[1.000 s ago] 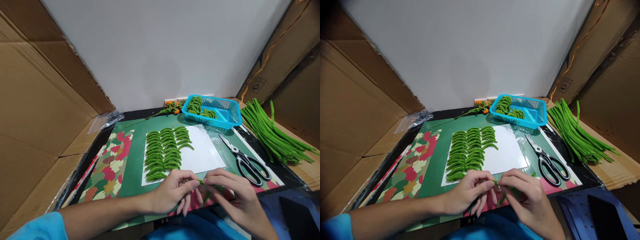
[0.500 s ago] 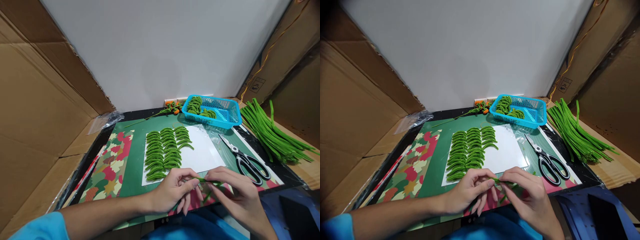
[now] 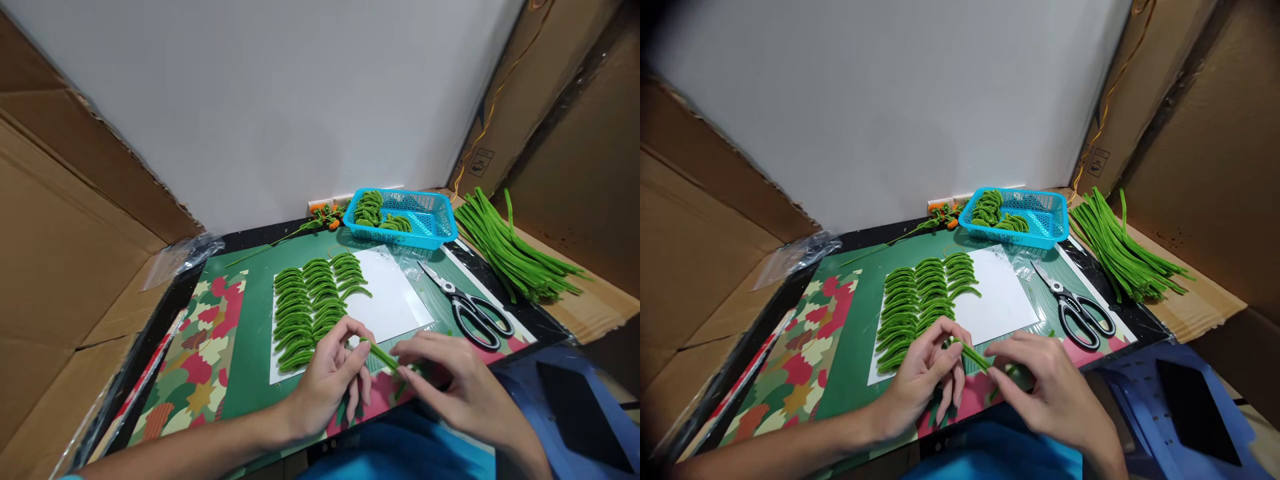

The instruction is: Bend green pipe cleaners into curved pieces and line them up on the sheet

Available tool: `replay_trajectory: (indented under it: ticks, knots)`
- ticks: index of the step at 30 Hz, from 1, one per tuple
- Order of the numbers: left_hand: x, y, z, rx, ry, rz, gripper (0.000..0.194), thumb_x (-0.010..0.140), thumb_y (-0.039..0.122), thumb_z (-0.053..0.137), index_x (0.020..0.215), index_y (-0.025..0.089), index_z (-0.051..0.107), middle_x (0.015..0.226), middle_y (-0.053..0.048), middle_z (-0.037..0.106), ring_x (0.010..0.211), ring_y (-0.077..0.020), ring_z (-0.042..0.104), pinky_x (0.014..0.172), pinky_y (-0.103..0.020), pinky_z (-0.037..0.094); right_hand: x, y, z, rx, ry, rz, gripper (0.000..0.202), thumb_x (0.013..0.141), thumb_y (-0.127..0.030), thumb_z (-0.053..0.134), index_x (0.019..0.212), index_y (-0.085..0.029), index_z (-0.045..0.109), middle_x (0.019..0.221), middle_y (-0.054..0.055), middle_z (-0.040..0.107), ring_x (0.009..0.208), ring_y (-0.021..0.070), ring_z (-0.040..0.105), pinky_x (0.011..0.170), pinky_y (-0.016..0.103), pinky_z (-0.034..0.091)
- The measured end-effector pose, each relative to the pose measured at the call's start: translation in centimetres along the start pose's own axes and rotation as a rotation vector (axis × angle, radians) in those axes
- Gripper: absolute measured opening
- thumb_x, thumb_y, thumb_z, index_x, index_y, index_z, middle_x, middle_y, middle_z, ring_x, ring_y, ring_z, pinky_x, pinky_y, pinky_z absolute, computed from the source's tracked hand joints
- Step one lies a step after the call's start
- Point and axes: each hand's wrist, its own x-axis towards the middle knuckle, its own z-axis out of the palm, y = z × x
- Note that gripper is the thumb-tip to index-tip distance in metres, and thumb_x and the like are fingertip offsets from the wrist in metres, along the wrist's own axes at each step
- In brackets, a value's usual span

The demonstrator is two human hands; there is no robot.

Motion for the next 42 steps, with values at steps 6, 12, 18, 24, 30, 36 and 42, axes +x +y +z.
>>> replay_trajectory:
  ticks: [6, 12, 18, 24, 30, 36, 42]
  knots:
    - [0.1, 0.2, 0.2, -0.076, -0.005, 0.006, 0.040, 0.104, 0.054, 0.070, 0.102, 0.024, 0.043, 0.097, -0.001, 0.072, 0.052, -0.0144, 0.076, 0.032, -0.014, 0.048, -1.7, 5.6, -3.4, -0.520, 0.551, 0.204, 0.022, 0.105, -0.040, 0.061, 0.105, -0.024, 0.076, 0.108, 0.011, 0.079, 0.102, 0.0330, 0.071, 0.093, 0.047, 0.053]
    - [0.4, 0.2, -0.1, -0.004, 0.001, -0.056, 0.041, 0.102, 0.055, 0.072, 0.110, 0.022, 0.051, 0.074, 0.005, 0.067, 0.044, -0.0147, 0.072, 0.035, -0.012, 0.041, -3.8, 8.9, -5.7, -0.641, 0.401, 0.264, 0.040, 0.105, -0.052, 0.054, 0.126, -0.022, 0.073, 0.113, 0.013, 0.078, 0.104, 0.0348, 0.072, 0.089, 0.047, 0.054]
    - [0.3, 1.3, 0.0, 0.124, -0.050, -0.044, 0.039, 0.097, 0.050, 0.081, 0.099, 0.015, 0.064, 0.077, 0.002, 0.061, 0.065, -0.0097, 0.063, 0.060, -0.018, 0.050, -2.9, 7.6, -4.0, -0.716, 0.392, 0.366, 0.043, 0.108, -0.045, 0.046, 0.141, -0.020, 0.059, 0.117, 0.016, 0.074, 0.109, 0.0381, 0.071, 0.084, 0.047, 0.055]
    - [0.2, 0.5, -0.5, 0.128, -0.059, -0.005, 0.038, 0.105, 0.056, 0.068, 0.103, 0.019, 0.058, 0.077, 0.004, 0.059, 0.060, -0.0082, 0.062, 0.053, -0.015, 0.047, -3.1, 6.2, -3.5, -0.596, 0.518, 0.526, 0.040, 0.106, -0.050, 0.050, 0.136, -0.024, 0.049, 0.113, 0.014, 0.075, 0.096, 0.0369, 0.076, 0.066, 0.040, 0.053]
    - [0.3, -0.6, -0.6, -0.039, -0.133, -0.041, 0.035, 0.110, 0.058, 0.057, 0.119, 0.028, 0.043, 0.079, 0.004, 0.069, 0.036, -0.0080, 0.060, 0.029, -0.010, 0.036, -2.4, 5.3, -3.6, -0.107, 0.843, 0.356, 0.049, 0.090, -0.052, 0.078, 0.125, -0.029, 0.052, 0.118, 0.011, 0.074, 0.109, 0.0348, 0.076, 0.094, 0.050, 0.061]
    - [0.5, 0.3, 0.5, -0.101, -0.071, 0.020, 0.034, 0.108, 0.053, 0.063, 0.113, 0.021, 0.052, 0.097, -0.003, 0.071, 0.053, -0.0079, 0.070, 0.041, -0.013, 0.054, -2.5, 4.1, -2.6, 0.053, 0.842, 0.254, 0.051, 0.082, -0.044, 0.091, 0.127, -0.024, 0.075, 0.114, 0.010, 0.078, 0.102, 0.0289, 0.075, 0.088, 0.040, 0.066]
    - [0.5, 3.4, 0.6, -0.033, -0.036, 0.007, 0.042, 0.107, 0.059, 0.063, 0.113, 0.018, 0.057, 0.073, 0.001, 0.068, 0.040, -0.0051, 0.052, 0.035, -0.011, 0.039, -1.0, 1.8, -1.4, 0.167, 0.486, 0.214, 0.075, 0.078, -0.054, 0.096, 0.141, -0.024, 0.071, 0.114, 0.011, 0.081, 0.094, 0.0281, 0.078, 0.075, 0.030, 0.066]
